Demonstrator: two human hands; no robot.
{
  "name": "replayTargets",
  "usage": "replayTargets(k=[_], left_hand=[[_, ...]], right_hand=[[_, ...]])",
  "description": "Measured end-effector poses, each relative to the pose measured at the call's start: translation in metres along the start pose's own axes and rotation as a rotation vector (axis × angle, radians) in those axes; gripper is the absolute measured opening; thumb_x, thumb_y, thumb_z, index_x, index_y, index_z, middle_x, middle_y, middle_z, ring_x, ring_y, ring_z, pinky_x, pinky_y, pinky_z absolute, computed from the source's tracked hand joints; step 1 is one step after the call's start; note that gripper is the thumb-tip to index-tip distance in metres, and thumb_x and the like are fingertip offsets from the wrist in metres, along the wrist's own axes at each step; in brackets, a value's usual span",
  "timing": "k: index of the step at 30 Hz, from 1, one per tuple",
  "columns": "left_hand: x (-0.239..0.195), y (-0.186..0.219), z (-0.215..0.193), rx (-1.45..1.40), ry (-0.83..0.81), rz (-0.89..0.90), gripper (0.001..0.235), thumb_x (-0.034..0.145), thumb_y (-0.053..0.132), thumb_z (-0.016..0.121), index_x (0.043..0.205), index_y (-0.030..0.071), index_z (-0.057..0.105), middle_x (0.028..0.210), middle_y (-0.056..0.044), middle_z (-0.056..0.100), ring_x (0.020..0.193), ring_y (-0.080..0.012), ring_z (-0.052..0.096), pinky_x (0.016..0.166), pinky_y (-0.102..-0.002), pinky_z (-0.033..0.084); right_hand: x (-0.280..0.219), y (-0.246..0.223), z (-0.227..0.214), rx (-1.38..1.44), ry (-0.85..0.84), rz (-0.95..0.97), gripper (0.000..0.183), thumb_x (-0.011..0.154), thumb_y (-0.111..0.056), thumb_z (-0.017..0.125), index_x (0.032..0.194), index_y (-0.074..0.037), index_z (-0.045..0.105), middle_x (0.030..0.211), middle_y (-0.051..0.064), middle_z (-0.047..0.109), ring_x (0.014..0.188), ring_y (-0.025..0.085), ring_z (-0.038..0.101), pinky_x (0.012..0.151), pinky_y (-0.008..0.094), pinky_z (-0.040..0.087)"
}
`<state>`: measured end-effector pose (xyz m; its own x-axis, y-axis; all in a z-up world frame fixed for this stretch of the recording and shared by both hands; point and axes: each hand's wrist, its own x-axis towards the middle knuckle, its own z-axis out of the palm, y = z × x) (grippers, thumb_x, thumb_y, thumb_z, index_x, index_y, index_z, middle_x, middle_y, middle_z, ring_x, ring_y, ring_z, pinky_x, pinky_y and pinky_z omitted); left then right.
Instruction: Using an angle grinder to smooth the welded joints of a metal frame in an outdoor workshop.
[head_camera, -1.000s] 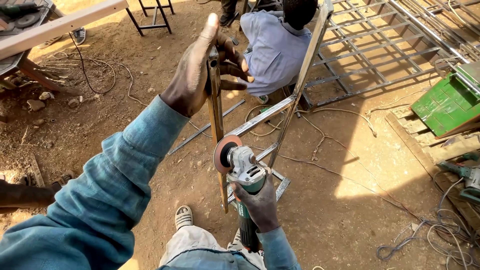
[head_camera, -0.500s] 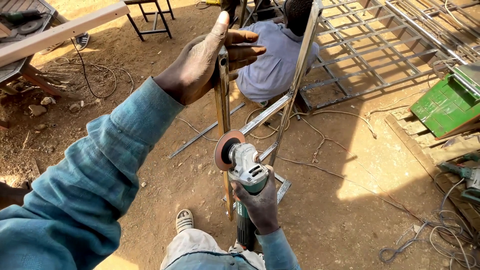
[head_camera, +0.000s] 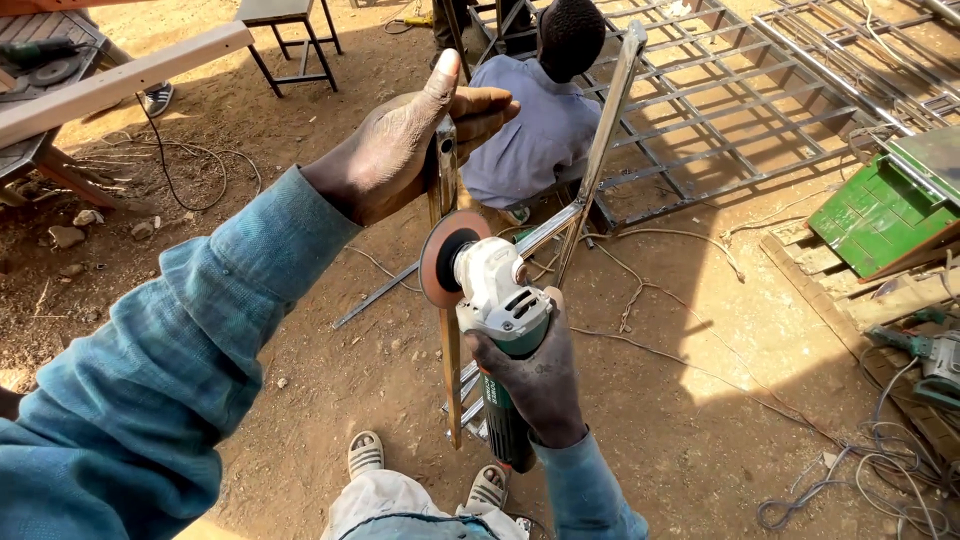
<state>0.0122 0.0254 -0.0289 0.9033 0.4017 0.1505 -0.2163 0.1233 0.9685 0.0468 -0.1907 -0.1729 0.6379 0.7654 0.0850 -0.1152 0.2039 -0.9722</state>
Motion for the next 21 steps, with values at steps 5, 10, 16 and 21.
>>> replayTargets(k=[5,10,16,21], left_hand=[[0.000,0.006,0.004,0.008,0.057,-0.063,0.083,0.085,0.059,0.046,0.132,-0.008,0.059,0.142,-0.023,0.063,0.137,-0.0243,0.060,0.122,-0.031,0.042],[-0.002,0.010,0.008,-0.053,0.158,-0.100,0.073,0.079,0.060,0.050,0.112,-0.002,0.069,0.126,-0.020,0.074,0.125,-0.0257,0.071,0.116,-0.030,0.052],[-0.012,0.031,0.023,0.221,0.263,-0.209,0.074,0.072,0.071,0.034,0.100,0.013,0.070,0.116,-0.009,0.082,0.112,-0.0167,0.079,0.084,-0.031,0.050],[-0.012,0.027,0.019,0.207,0.249,-0.172,0.065,0.076,0.068,0.038,0.098,0.014,0.066,0.107,-0.011,0.082,0.103,-0.0192,0.081,0.079,-0.031,0.055]], right_hand=[[-0.004,0.025,-0.004,0.036,0.001,-0.046,0.069,0.071,-0.028,0.088,0.124,-0.006,0.050,0.115,0.012,0.069,0.103,0.019,0.070,0.087,0.031,0.060],[-0.026,0.069,-0.006,0.007,0.016,0.068,0.068,0.074,-0.029,0.086,0.126,-0.004,0.050,0.093,0.014,0.076,0.068,0.020,0.076,0.068,0.034,0.065],[-0.039,0.097,-0.002,0.025,0.024,0.092,0.066,0.073,-0.033,0.086,0.125,-0.008,0.054,0.114,0.013,0.076,0.103,0.022,0.075,0.089,0.033,0.061],[-0.045,0.124,-0.003,-0.003,0.090,0.209,0.063,0.071,-0.030,0.087,0.121,-0.008,0.055,0.110,0.011,0.076,0.098,0.021,0.075,0.088,0.033,0.061]])
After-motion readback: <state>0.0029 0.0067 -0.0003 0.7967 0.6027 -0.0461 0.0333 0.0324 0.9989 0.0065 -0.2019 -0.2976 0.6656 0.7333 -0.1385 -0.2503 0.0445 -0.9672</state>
